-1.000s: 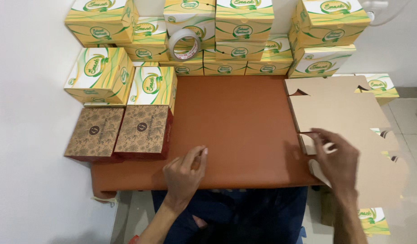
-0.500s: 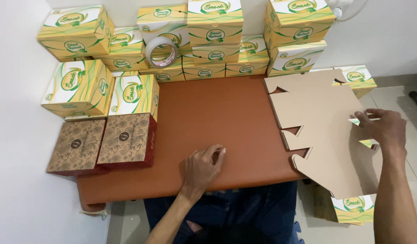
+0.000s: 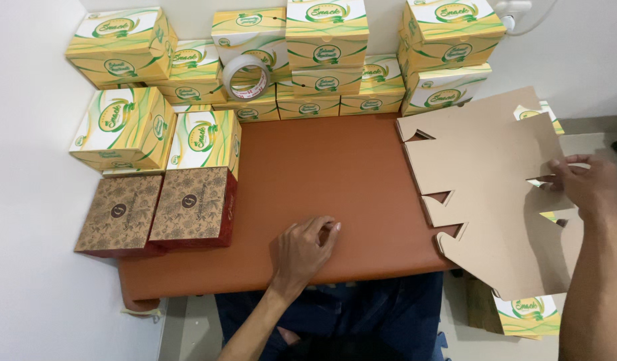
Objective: The person assembles a cardboard box by folding the flaps of a flat sheet and tucking the tabs into slots to form the base. They then place a smaller, pre-assembled box inside the new container and close the lid. The person repeats the folding process with another flat cardboard sheet.
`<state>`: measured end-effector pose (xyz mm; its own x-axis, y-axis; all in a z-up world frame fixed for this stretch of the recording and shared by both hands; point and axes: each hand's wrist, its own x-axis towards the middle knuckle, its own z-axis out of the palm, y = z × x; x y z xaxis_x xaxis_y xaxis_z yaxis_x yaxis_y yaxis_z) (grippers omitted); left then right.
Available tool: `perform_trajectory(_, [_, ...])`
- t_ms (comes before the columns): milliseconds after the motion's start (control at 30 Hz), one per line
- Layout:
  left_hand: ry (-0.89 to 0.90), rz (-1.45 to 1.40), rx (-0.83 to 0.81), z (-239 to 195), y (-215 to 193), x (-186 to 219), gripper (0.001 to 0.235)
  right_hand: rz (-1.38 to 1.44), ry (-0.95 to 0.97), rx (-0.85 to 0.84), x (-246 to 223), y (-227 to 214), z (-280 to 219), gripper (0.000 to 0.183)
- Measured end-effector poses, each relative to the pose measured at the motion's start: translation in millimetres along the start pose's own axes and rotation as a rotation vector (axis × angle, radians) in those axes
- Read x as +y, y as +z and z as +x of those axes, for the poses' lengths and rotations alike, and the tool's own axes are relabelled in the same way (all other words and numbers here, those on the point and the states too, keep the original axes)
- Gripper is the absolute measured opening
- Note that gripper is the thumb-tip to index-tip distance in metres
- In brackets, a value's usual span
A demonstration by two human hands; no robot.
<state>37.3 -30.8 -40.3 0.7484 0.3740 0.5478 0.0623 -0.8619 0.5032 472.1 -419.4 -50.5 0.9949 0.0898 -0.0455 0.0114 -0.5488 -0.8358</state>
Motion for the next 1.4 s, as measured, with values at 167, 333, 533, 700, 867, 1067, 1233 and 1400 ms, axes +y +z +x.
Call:
perform_trajectory(167, [-0.019, -0.013, -0.003, -4.3, 8.5, -7.6, 0.016, 0.249, -0.258, -0.100, 38.4, -18.6, 16.1, 0.028])
perform_trajectory(333, [-0.009, -0.020, 0.026, -3.8, 6.5, -6.5, 0.014, 0.209, -0.270, -0.098, 59.9, -43.8, 19.9, 0.015])
perform_trajectory(533, [-0.083, -0.009, -0.032, -5.7, 7.1, -9.1, 0.019, -0.135, -0.486, 0.133, 37.5, -52.0, -15.7, 0.051])
perform_trajectory(700, [-0.236, 0.056, -0.099, 2.0, -19.3, 12.1, 0.031, 0.377, -0.368, -0.116, -26.4, -27.7, -67.7, 0.020])
perform_trajectory(867, [-0.165, -0.222, 0.032, -4.7, -11.3, 8.1, 0.036, 0.320, -0.284, -0.156, -128.6, 23.4, -156.3, 0.017])
perform_trajectory(1067, [-0.053, -0.120, 0.088, -3.9, -41.0, 29.1, 0.045, 0.243, -0.176, -0.234, -165.7, 119.7, -194.9, 0.059])
perform_trajectory(1233, [-0.015, 0.094, -0.173, -9.8, -33.8, 12.3, 0.064, 0.385, -0.179, -0.340, -173.6, 170.0, -203.4, 0.058])
perform_trajectory(1400, [-0.041, 0.137, -0.359, -18.0, -23.2, -3.2, 0.073, -0.165, -0.241, -0.387, -181.2, 192.6, -209.1, 0.085])
